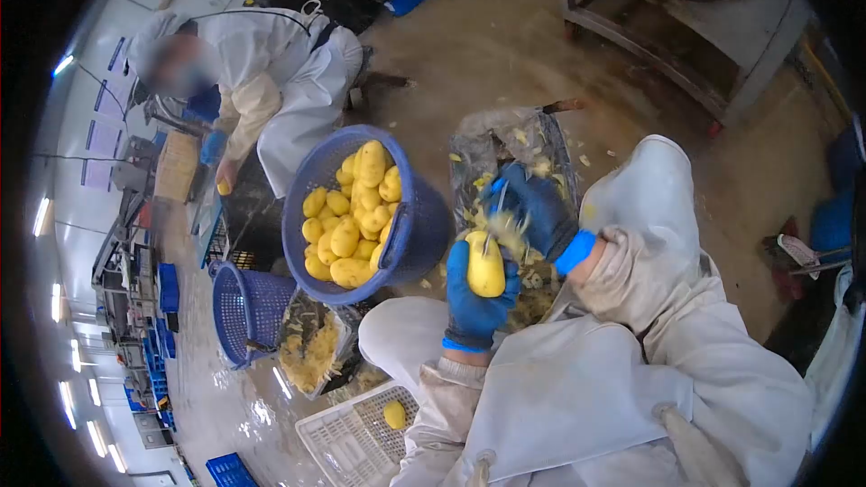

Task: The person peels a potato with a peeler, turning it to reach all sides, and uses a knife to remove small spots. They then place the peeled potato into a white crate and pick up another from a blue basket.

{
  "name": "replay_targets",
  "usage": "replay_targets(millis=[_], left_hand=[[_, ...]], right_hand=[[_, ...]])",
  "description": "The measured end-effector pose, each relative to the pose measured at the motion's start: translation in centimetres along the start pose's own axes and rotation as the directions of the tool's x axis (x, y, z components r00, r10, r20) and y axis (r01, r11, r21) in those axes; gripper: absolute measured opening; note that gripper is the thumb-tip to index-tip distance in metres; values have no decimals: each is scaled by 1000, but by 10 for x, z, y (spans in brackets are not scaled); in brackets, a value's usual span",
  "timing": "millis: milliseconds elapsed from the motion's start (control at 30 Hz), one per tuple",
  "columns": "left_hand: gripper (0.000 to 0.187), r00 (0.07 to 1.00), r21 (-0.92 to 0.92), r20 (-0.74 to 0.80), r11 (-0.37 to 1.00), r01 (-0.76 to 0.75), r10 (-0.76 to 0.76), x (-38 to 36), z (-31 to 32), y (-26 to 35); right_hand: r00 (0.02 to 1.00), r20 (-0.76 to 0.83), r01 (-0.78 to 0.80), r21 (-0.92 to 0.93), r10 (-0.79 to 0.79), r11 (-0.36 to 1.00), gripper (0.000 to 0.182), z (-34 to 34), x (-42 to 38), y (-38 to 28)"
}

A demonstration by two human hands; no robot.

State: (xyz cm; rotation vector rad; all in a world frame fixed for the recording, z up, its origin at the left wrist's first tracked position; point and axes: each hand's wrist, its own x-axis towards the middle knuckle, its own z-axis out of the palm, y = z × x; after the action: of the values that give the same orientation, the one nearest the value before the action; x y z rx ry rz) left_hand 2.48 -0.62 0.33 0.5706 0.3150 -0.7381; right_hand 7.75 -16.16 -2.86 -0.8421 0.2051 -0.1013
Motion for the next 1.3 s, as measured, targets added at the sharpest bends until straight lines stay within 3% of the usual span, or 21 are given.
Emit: replay_targets(millis=[33, 67, 133, 200, 300, 367, 433, 533, 600, 633, 700, 767, 833, 867, 967, 1000, 1100, 1200, 1233, 1267, 1300], left_hand=[[47, 999, 6, -35, 1000, -1, 1, 4, -1, 0], [46, 1000, -14, -23, 1000, 12, -12, 2, 10, -3], [44, 1000, -39, 12, 999, 26, -26, -1, 6, -2], [41, 998, -94, 49, 995, 35, -30, 0, 6, 3], [45, 998, -60, 54, 997, 37, -34, 9, -6, -1], [48, 993, -103, -113, 994, -28, 17, 4, 12, -6], [43, 998, 3, -58, 999, -31, 32, -5, 11, 0], [39, 973, -100, -83, 970, -221, 214, 4, 0, -4], [39, 927, -180, -68, 909, -376, 370, 13, -4, -3], [39, 929, -179, -63, 912, -369, 364, 14, -4, -4], [34, 873, 27, 39, 873, -487, 486, 16, -4, -8], [38, 847, 160, 21, 834, -527, 531, 9, -7, -10], [46, 831, 740, 113, 512, -436, 544, 4, -10, -12], [56, 904, 802, 137, 490, -341, 406, -6, 1, -7], [64, 890, 830, 249, 390, -399, 381, -6, 1, -13], [71, 859, 889, 340, 166, -426, 383, -6, 2, -11], [72, 860, 871, 363, 198, -450, 357, 0, -10, -15], [73, 919, 911, 250, 247, -330, 305, 0, -31, -13], [73, 918, 911, 250, 247, -330, 307, -1, -29, -13], [71, 884, 934, 293, 88, -345, 364, -4, -25, -13], [70, 846, 936, 342, -73, -343, 409, -8, -21, -14]], right_hand=[[996, 24, -81, 7, 81, 997, 34, 13, -11, 3], [990, 5, 136, -330, -143, 934, 32, -4, 7, 13], [936, 69, 313, -618, -347, 722, 31, -35, 28, 30], [978, -28, 209, 24, -208, 978, 29, -28, 22, 1], [998, 38, 51, -158, -46, 986, 29, 11, -9, 14], [994, -33, 86, -304, -101, 949, 29, -17, 16, 22], [945, -112, 300, -83, -308, 950, 28, -42, 37, -1], [933, -213, 294, -13, -290, 956, 24, -39, 21, 0], [988, -85, -52, 603, 129, 796, 29, -35, 2, 26], [988, -91, -43, 604, 123, 796, 29, -27, -14, 31], [908, 121, -367, 690, 400, 624, 33, -10, -41, 27], [927, 104, -326, 700, 361, 636, 33, -4, -38, 9], [943, 85, -284, 708, 321, 647, 33, -4, -32, 4], [953, 105, -281, 663, 285, 694, 33, -6, -28, 3], [957, 142, -289, 557, 253, 779, 32, -15, -22, 13], [939, 113, -331, 540, 323, 774, 30, -15, -26, 21], [909, 214, -416, 514, 358, 750, 25, -1, -37, 7], [960, -39, -268, 160, 277, 950, 26, -2, -25, 11], [995, -67, -78, -164, 68, 983, 28, -9, -14, 19], [989, -27, 113, -470, -142, 876, 29, -13, -6, 20], [990, -28, 111, -469, -141, 876, 29, -24, 3, 14]])
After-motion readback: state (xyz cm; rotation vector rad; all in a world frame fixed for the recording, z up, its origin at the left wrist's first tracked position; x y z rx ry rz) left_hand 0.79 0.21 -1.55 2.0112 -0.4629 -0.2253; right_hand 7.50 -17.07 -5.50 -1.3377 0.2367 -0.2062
